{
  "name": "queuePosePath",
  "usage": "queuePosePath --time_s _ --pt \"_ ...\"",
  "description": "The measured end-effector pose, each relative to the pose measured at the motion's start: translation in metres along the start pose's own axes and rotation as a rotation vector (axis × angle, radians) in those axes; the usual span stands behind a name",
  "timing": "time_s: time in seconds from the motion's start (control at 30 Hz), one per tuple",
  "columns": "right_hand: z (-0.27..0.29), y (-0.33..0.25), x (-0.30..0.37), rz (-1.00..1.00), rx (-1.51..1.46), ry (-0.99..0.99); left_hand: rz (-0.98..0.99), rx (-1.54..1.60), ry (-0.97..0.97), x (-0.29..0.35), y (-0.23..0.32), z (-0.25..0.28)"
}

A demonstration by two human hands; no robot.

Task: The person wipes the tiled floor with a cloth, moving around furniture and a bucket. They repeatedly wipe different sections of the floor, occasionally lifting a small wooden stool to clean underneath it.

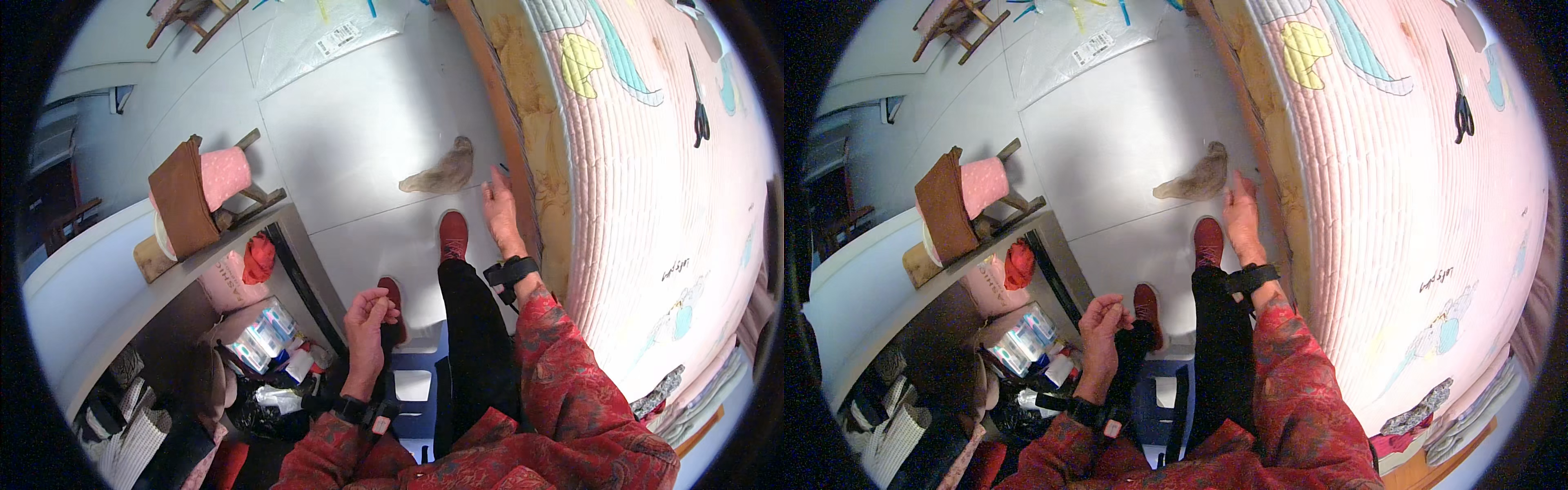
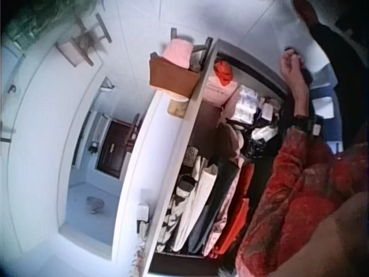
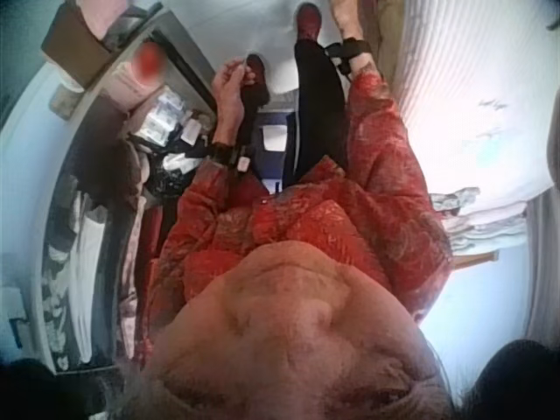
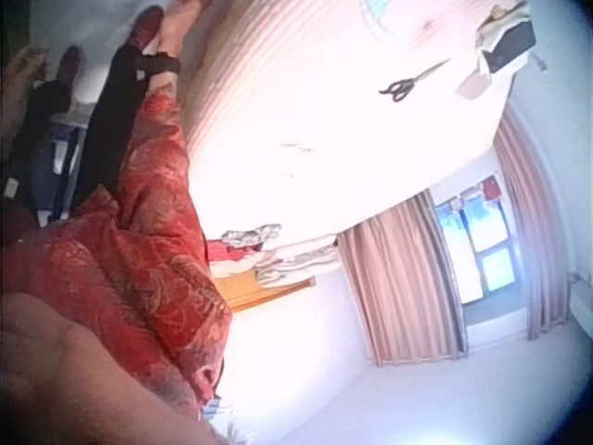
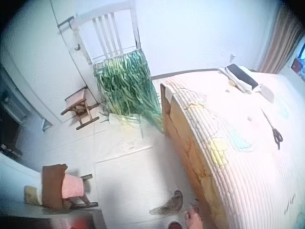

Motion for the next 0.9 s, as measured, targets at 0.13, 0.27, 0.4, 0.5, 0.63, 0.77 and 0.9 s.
queuePosePath --time_s 0.13,0.27,0.4,0.5,0.63,0.77,0.9 --pt "-0.026 0.005 0.004 0.013 0.003 -0.084 0.026 -0.025 -0.025 -0.017 -0.011 -0.015" --pt "-0.068 0.01 0.01 0.055 0.016 -0.15 0.129 -0.044 -0.098 -0.044 -0.041 -0.022" --pt "-0.114 0.016 0.014 0.042 0.103 -0.175 0.22 -0.141 -0.166 -0.068 -0.072 -0.011" --pt "-0.149 0.015 0.012 0.017 0.054 -0.181 0.281 -0.129 -0.134 -0.087 -0.092 0.017" --pt "-0.194 0.028 -0.001 -0.134 -0.03 -0.245 0.353 -0.128 -0.082 -0.099 -0.101 0.044" --pt "-0.215 0.054 -0.029 -0.232 -0.012 -0.174 0.334 -0.044 -0.171 -0.108 -0.095 0.035" --pt "-0.233 0.062 -0.048 -0.177 0.02 -0.136 0.387 -0.026 -0.138 -0.111 -0.094 0.044"
Point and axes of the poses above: each hand's wrist, its own x-axis away from the middle knuckle, its own z-axis out of the back of the hand, y = z × x, the point moved 10 cm from there along -x, towards the middle knuckle, and after that the axes turned 10 degrees about x, right-handed, at the moved point
